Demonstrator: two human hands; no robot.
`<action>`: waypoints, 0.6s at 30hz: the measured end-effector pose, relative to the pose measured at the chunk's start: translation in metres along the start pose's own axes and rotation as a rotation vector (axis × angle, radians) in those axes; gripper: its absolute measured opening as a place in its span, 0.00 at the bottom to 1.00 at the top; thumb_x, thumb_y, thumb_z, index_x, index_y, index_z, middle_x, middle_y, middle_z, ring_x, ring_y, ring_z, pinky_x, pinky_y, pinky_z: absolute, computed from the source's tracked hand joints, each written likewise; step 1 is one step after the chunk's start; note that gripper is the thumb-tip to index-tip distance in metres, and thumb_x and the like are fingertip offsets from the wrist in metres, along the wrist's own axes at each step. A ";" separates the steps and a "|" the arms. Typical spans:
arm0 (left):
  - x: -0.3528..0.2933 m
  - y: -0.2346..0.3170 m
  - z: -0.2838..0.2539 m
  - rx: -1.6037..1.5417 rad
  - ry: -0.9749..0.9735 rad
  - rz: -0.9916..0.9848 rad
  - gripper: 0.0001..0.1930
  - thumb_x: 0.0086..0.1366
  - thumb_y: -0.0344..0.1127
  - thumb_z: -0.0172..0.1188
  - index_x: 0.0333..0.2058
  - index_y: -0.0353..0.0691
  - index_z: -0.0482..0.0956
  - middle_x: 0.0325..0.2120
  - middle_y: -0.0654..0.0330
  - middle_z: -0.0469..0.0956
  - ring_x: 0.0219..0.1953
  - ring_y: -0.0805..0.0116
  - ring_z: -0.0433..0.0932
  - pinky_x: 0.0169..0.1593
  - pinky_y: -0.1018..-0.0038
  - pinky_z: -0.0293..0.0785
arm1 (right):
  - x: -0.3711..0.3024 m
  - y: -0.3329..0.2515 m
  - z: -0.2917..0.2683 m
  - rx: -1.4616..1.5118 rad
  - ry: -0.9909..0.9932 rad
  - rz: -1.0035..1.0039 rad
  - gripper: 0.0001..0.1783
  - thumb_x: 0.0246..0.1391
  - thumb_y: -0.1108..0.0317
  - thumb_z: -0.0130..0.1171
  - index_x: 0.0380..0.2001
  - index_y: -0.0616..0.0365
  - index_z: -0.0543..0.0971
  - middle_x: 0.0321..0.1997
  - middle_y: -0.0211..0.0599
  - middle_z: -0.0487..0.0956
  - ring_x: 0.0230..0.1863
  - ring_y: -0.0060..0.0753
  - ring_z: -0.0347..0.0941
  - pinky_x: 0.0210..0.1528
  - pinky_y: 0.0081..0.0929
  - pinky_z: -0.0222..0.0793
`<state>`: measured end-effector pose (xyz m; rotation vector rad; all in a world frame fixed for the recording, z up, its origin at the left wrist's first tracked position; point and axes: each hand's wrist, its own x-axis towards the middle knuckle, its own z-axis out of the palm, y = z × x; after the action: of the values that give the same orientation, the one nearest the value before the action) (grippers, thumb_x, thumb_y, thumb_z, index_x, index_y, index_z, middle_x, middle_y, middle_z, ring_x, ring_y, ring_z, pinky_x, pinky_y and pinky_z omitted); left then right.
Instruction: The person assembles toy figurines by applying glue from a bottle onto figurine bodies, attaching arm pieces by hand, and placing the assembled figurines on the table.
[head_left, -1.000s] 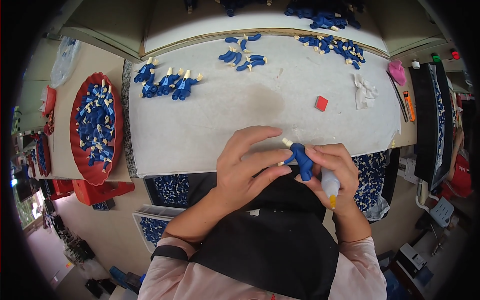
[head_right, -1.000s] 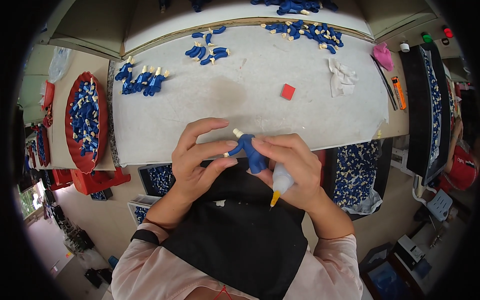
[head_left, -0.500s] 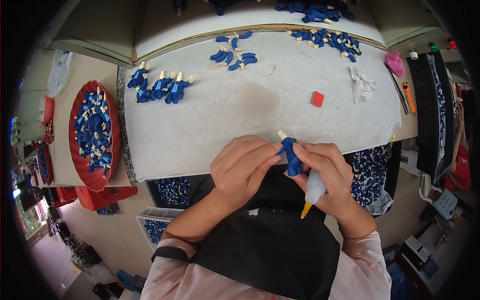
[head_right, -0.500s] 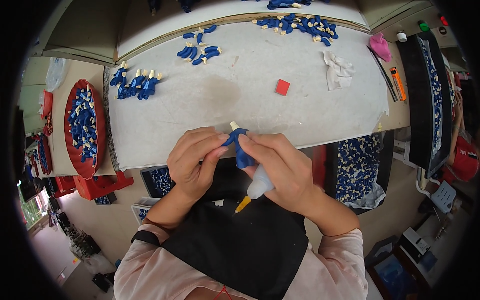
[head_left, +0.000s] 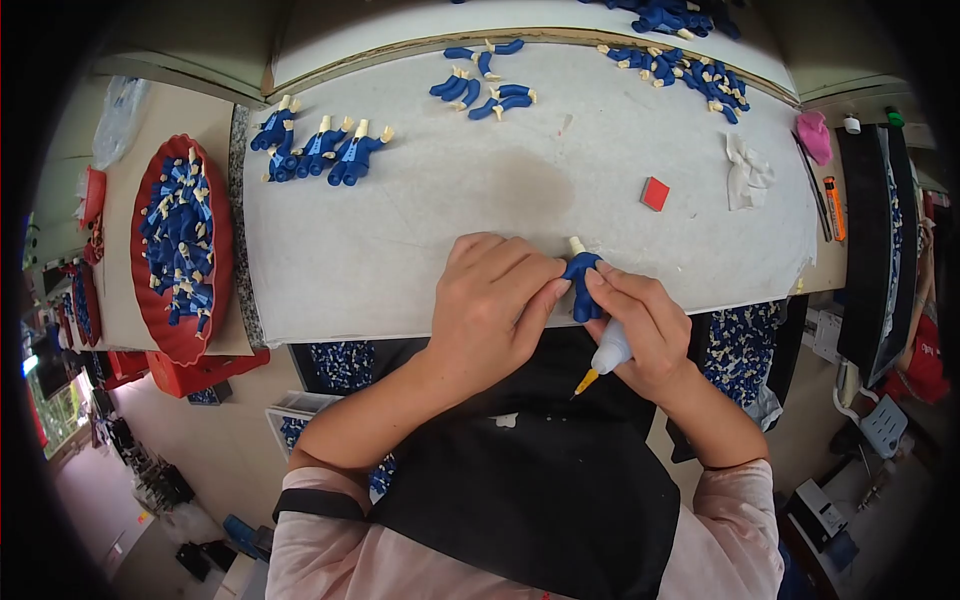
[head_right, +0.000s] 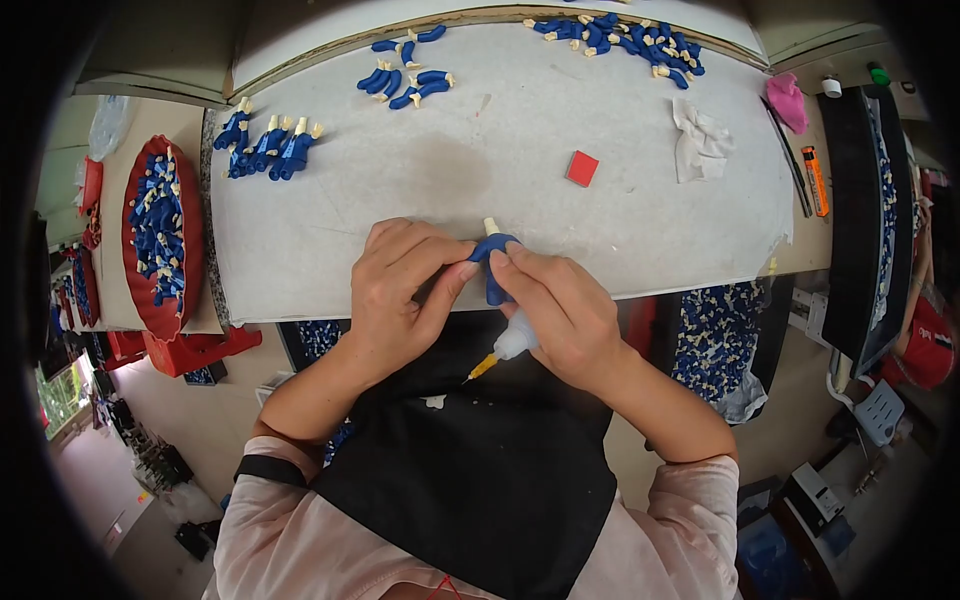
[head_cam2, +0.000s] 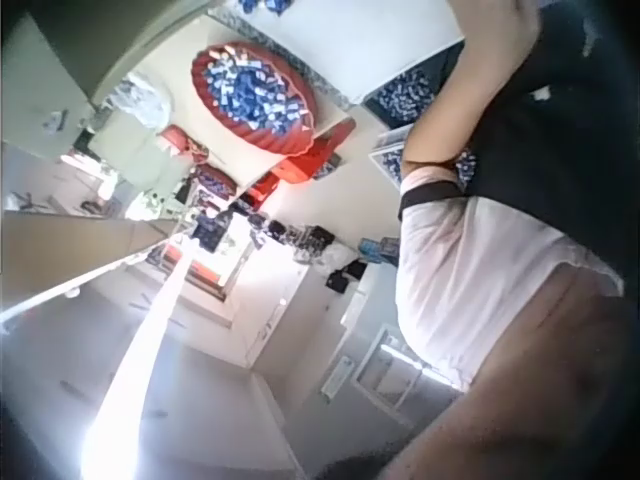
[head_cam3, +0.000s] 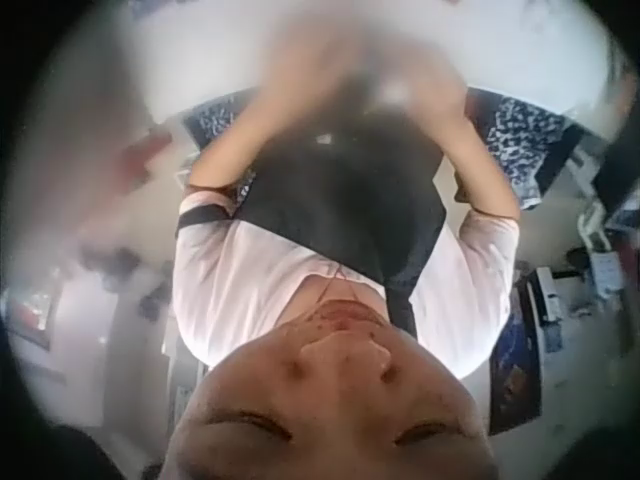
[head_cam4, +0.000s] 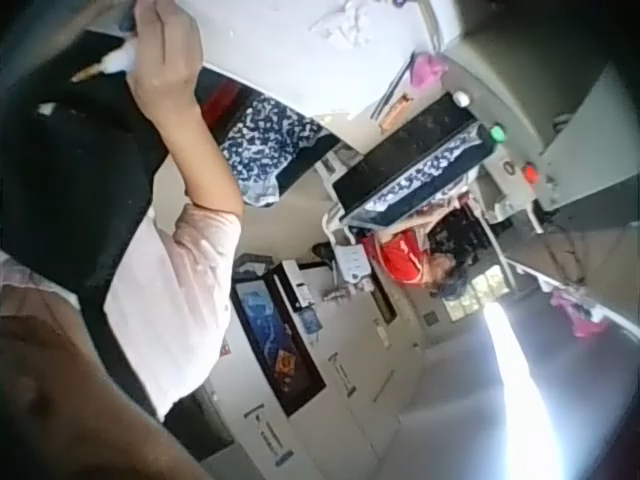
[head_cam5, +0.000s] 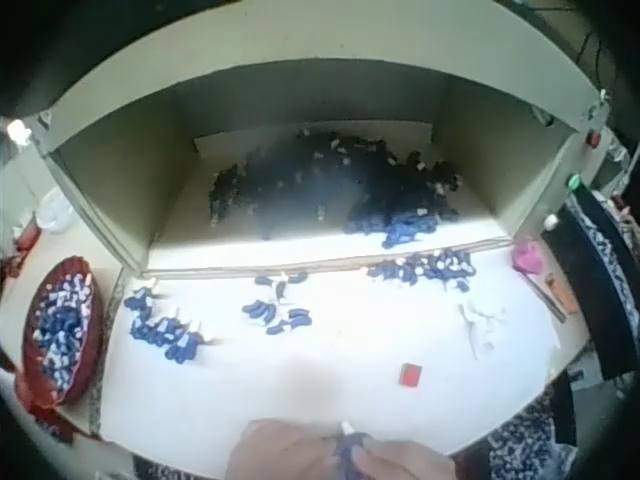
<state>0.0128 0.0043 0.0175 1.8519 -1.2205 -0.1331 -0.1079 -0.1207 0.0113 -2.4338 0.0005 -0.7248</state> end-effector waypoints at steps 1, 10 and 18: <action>0.000 -0.001 0.000 -0.001 -0.010 0.008 0.03 0.47 0.26 0.56 0.23 0.38 0.72 0.19 0.61 0.69 0.24 0.63 0.68 0.34 0.72 0.60 | 0.000 0.001 0.001 0.004 -0.003 0.002 0.22 0.27 0.81 0.58 0.35 0.68 0.73 0.34 0.47 0.72 0.28 0.36 0.71 0.28 0.24 0.69; 0.004 -0.003 0.002 0.015 -0.048 0.044 0.05 0.45 0.25 0.56 0.23 0.37 0.71 0.19 0.60 0.67 0.23 0.63 0.66 0.32 0.72 0.59 | -0.001 0.009 0.004 0.057 0.001 -0.036 0.21 0.29 0.79 0.58 0.34 0.68 0.74 0.34 0.47 0.72 0.25 0.37 0.70 0.26 0.23 0.68; 0.007 -0.005 0.000 0.003 -0.063 0.059 0.06 0.44 0.24 0.57 0.24 0.37 0.72 0.19 0.60 0.67 0.23 0.63 0.66 0.32 0.72 0.60 | 0.001 0.009 0.004 0.060 0.023 -0.026 0.21 0.28 0.80 0.59 0.34 0.68 0.74 0.34 0.47 0.71 0.26 0.38 0.70 0.26 0.23 0.69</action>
<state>0.0196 -0.0012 0.0167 1.8241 -1.3182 -0.1574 -0.1037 -0.1258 0.0037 -2.3726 -0.0436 -0.7539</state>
